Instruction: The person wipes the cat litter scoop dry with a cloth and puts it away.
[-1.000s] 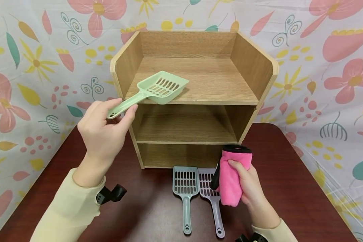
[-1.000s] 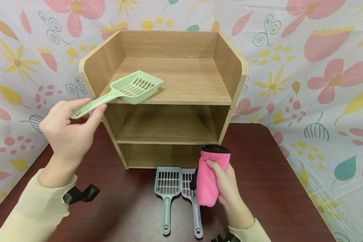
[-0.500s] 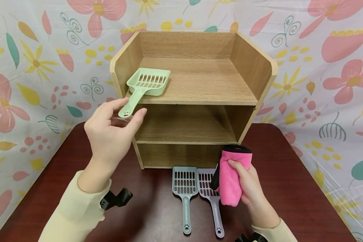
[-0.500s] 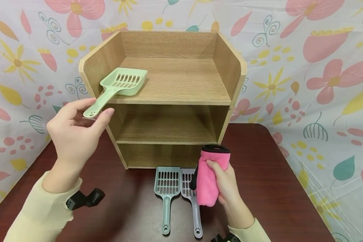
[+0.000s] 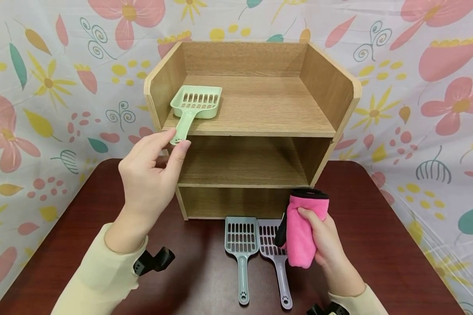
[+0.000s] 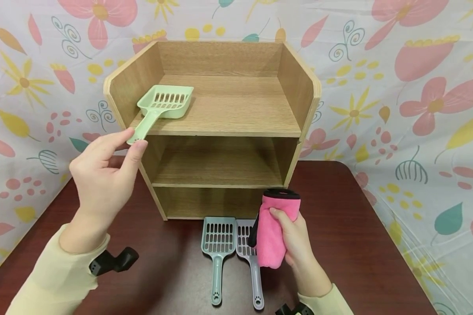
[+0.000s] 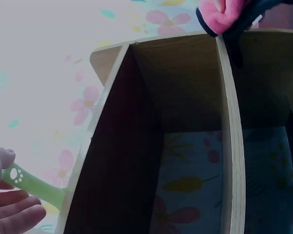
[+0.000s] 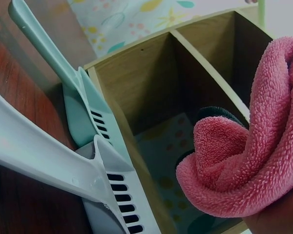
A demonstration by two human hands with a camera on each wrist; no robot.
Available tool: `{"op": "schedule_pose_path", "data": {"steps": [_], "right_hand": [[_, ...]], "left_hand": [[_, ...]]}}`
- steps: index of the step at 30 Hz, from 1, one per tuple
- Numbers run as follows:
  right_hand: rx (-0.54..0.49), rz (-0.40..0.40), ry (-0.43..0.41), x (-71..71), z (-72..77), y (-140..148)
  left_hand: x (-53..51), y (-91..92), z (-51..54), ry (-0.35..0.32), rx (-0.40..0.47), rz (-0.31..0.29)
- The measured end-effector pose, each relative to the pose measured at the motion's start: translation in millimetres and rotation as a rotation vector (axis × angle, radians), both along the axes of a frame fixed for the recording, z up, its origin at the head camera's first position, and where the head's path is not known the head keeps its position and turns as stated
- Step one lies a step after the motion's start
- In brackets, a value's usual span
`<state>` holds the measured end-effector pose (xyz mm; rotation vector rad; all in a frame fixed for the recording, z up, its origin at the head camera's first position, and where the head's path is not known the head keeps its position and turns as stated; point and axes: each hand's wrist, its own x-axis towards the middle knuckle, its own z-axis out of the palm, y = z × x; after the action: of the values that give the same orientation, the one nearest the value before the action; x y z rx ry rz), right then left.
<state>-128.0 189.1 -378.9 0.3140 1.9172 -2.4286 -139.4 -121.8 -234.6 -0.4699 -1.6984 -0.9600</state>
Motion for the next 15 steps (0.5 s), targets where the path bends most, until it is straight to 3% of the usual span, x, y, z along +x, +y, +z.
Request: {"op": "schedule_pose_path", "data": {"steps": [10,15], "right_hand": [[-0.011,0.000,0.021,-0.8,-0.7,1.0],[-0.020,0.006,0.018,-0.4,-1.1,1.5]], "left_hand": [[-15.4,9.2,6.4,0.118,-0.087,0.003],[-26.4,10.2,7.0,0.144,-0.154,0.014]]}}
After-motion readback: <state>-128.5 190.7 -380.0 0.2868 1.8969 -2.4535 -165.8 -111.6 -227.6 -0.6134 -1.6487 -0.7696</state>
